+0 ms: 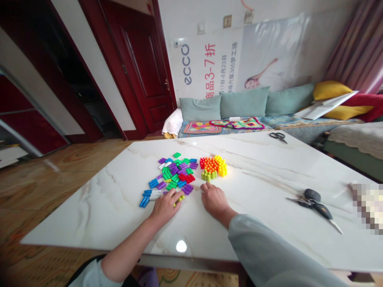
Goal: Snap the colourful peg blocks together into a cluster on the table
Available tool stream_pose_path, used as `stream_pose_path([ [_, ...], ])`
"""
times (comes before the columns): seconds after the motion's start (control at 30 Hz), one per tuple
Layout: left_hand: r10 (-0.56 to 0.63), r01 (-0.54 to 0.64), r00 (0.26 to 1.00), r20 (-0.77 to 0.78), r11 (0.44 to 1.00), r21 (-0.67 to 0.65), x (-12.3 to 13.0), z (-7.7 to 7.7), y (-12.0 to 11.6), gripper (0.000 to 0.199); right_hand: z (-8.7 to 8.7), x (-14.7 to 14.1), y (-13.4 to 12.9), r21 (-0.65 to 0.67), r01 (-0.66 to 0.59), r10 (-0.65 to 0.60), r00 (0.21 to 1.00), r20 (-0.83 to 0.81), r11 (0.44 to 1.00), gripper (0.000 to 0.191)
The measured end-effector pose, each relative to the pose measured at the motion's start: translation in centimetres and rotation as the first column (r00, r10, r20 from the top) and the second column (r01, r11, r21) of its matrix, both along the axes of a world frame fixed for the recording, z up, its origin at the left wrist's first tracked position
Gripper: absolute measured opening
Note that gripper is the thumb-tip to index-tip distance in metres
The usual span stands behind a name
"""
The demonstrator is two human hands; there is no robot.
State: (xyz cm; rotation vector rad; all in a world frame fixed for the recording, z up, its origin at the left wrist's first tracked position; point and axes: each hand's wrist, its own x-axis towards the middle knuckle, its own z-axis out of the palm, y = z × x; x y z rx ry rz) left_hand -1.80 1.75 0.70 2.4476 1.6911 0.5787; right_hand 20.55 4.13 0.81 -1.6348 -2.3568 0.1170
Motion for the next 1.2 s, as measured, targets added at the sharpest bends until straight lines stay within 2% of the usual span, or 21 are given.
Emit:
stream_pose_path([
  [0.07, -0.006, 0.005, 0.992, 0.13, 1.0, 0.005, 0.7, -0.1, 0.3, 0.027, 0.0, 0.0, 0.0, 0.002, -0.004, 0.004, 1.0, -0.002, 1.0, 0.022],
  [0.1, -0.011, 0.008, 0.97, 0.243, 1.0, 0.015, 1.1, -0.1, 0.4, 0.025, 0.1, 0.0, 0.0, 0.003, -0.004, 0.004, 1.0, -0.005, 1.0, 0.022],
  [0.13, -0.011, 0.006, 0.923, 0.385, 1.0, 0.012, 1.7, -0.2, 0.6, 0.023, 0.1, 0.0, 0.0, 0.004, -0.004, 0.004, 1.0, -0.008, 1.0, 0.022],
  [0.17, 0.006, 0.004, 0.838, 0.546, 1.0, -0.017, 2.3, -0.2, 0.8, 0.022, 0.1, 0.0, 0.0, 0.007, -0.004, 0.004, 1.0, -0.01, 1.0, 0.021],
  [0.2, 0.042, 0.021, 0.708, 0.705, 0.997, -0.08, 3.1, -0.2, 1.0, 0.024, 0.1, 0.0, 0.0, 0.009, -0.005, 0.005, 1.0, -0.012, 1.0, 0.021],
  [0.27, 0.17, 0.184, 0.355, 0.919, 0.951, -0.247, 4.5, -0.2, 1.5, 0.033, 0.1, 0.0, -0.1, 0.015, -0.003, 0.003, 1.0, -0.01, 1.0, 0.02],
  [0.3, 0.252, 0.322, 0.184, 0.95, 0.898, -0.301, 5.2, -0.3, 1.8, 0.036, 0.1, 0.0, -0.1, 0.013, 0.0, 0.0, 1.0, -0.007, 1.0, 0.02],
  [0.33, 0.33, 0.461, 0.051, 0.943, 0.829, -0.315, 5.7, -0.3, 2.0, 0.039, 0.1, 0.0, -0.1, 0.009, 0.004, -0.004, 1.0, -0.006, 1.0, 0.02],
  [0.37, 0.389, 0.575, -0.04, 0.92, 0.762, -0.297, 6.0, -0.4, 2.3, 0.04, 0.0, 0.0, -0.1, 0.005, 0.008, -0.008, 1.0, -0.009, 1.0, 0.02],
  [0.43, 0.451, 0.698, -0.125, 0.884, 0.673, -0.245, 6.3, -0.5, 2.6, 0.039, 0.0, 0.0, -0.1, 0.0, 0.012, -0.012, 0.999, -0.04, 1.0, 0.021],
  [0.5, 0.461, 0.732, -0.14, 0.877, 0.644, -0.222, 6.2, -0.6, 2.8, 0.038, 0.0, 0.1, 0.2, -0.011, 0.021, -0.022, 0.992, -0.125, 1.0, 0.022],
  [0.57, 0.445, 0.731, -0.125, 0.887, 0.646, -0.221, 6.1, -0.7, 2.7, 0.038, 0.4, 0.4, 0.6, -0.074, 0.034, -0.053, 0.96, -0.274, 0.997, 0.024],
  [0.67, 0.417, 0.701, -0.081, 0.905, 0.669, -0.246, 6.2, -0.7, 2.6, 0.039, 1.6, 0.7, 1.3, -0.209, -0.011, -0.109, 0.827, -0.552, 0.978, 0.038],
  [0.73, 0.391, 0.669, -0.036, 0.92, 0.693, -0.268, 6.3, -0.8, 2.4, 0.04, 2.7, 0.9, 1.6, -0.218, -0.096, -0.075, 0.745, -0.663, 0.971, 0.043],
  [0.83, 0.348, 0.614, 0.028, 0.937, 0.734, -0.291, 6.5, -0.7, 2.3, 0.041, 4.2, 1.1, 1.7, -0.155, -0.21, 0.051, 0.734, -0.677, 0.965, 0.039],
  [0.93, 0.324, 0.568, 0.065, 0.944, 0.765, -0.303, 6.7, -0.7, 2.1, 0.042, 5.2, 1.1, 1.5, -0.125, -0.247, 0.103, 0.739, -0.666, 0.961, 0.033],
  [1.03, 0.301, 0.536, 0.101, 0.948, 0.786, -0.307, 6.8, -0.7, 2.0, 0.04, 5.7, 1.0, 1.2, -0.21, -0.303, 0.074, 0.71, -0.7, 0.93, 0.029],
  [1.1, 0.289, 0.535, 0.098, 0.952, 0.792, -0.296, 6.8, -0.7, 2.0, 0.038, 5.9, 1.2, 1.2, -0.285, -0.333, 0.038, 0.706, -0.707, 0.899, 0.026],
  [1.13, 0.286, 0.54, 0.082, 0.955, 0.792, -0.284, 6.8, -0.6, 2.0, 0.037, 5.9, 1.5, 1.4, -0.301, -0.321, 0.02, 0.713, -0.701, 0.898, 0.025],
  [1.2, 0.295, 0.559, 0.033, 0.955, 0.787, -0.262, 6.8, -0.5, 2.0, 0.038, 5.8, 2.3, 1.8, -0.269, -0.206, -0.029, 0.743, -0.668, 0.941, 0.022],
])
